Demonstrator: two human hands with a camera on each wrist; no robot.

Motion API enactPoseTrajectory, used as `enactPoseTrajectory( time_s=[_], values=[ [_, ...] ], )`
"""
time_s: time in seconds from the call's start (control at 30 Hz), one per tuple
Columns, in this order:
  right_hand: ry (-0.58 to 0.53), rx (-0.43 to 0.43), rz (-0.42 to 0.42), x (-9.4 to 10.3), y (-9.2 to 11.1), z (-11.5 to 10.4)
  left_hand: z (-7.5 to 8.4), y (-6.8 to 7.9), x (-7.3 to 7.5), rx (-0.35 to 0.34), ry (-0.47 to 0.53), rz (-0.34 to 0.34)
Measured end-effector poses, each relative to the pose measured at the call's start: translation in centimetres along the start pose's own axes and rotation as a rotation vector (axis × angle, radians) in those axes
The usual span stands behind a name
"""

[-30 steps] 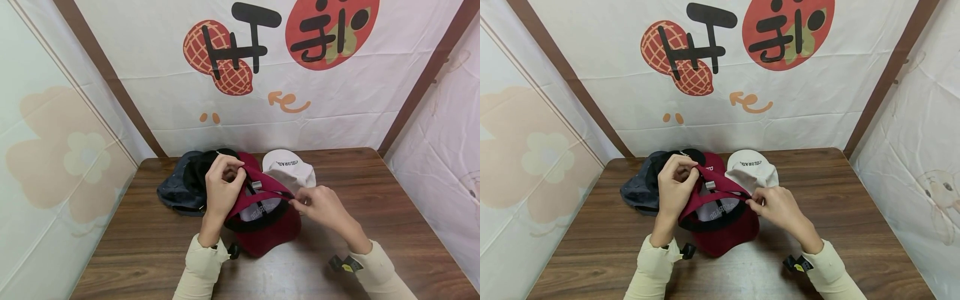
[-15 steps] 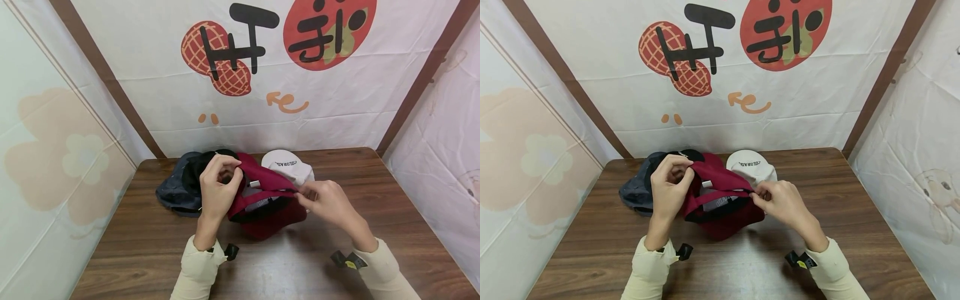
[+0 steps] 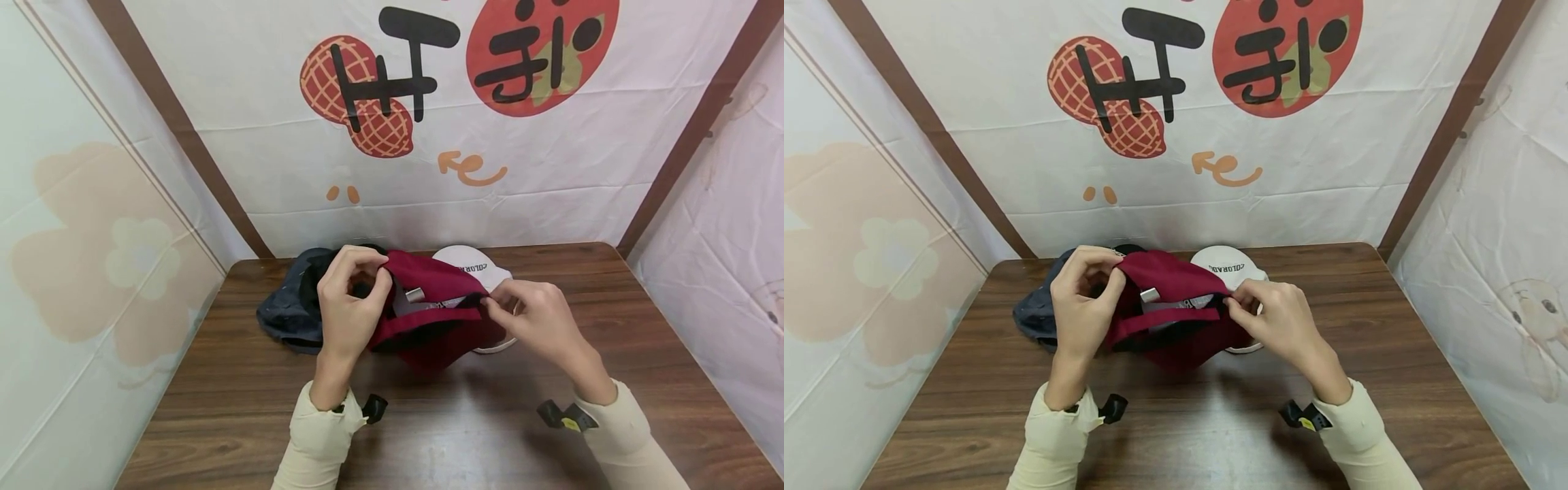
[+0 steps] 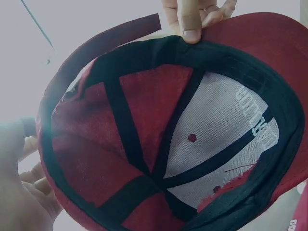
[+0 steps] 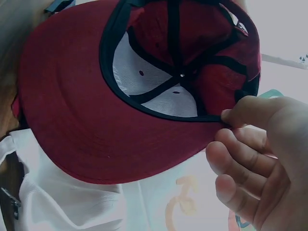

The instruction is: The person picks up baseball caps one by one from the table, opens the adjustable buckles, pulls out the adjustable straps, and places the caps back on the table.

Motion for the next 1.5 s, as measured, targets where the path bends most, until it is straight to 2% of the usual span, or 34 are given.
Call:
enactPoseTrajectory(
  time_s=[0.3, 0.53, 0.77, 1.03, 1.5],
  values=[
    [-0.006, 0.042, 0.091, 0.7, -1.0, -0.4, 1.0, -0.7, 0.5, -0.078, -0.005, 0.018],
    [-0.014, 0.067, 0.142, 0.9, -1.7, -0.6, 1.5, -1.2, 0.7, -0.089, -0.014, 0.024],
    [-0.066, 0.050, 0.186, 1.0, -2.6, -0.2, 1.8, -1.6, 0.6, -0.107, -0.013, 0.016],
    [-0.056, 0.073, 0.249, 0.7, -3.5, 0.6, 1.4, -1.9, 0.3, -0.107, -0.019, -0.003],
    [-0.051, 0.059, 0.320, -0.3, -4.8, 2.0, -0.1, -2.1, -0.2, -0.106, -0.042, -0.045]
  ],
)
Point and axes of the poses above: each hand's wrist, its own y-axis away from the middle knuckle, its own x-axis out of the back of the hand, z = x × y, the point moved 7 cm from there along -y, towards the middle knuckle, and after that the axes turned 2 degrees about y, right-handed, at the moved point
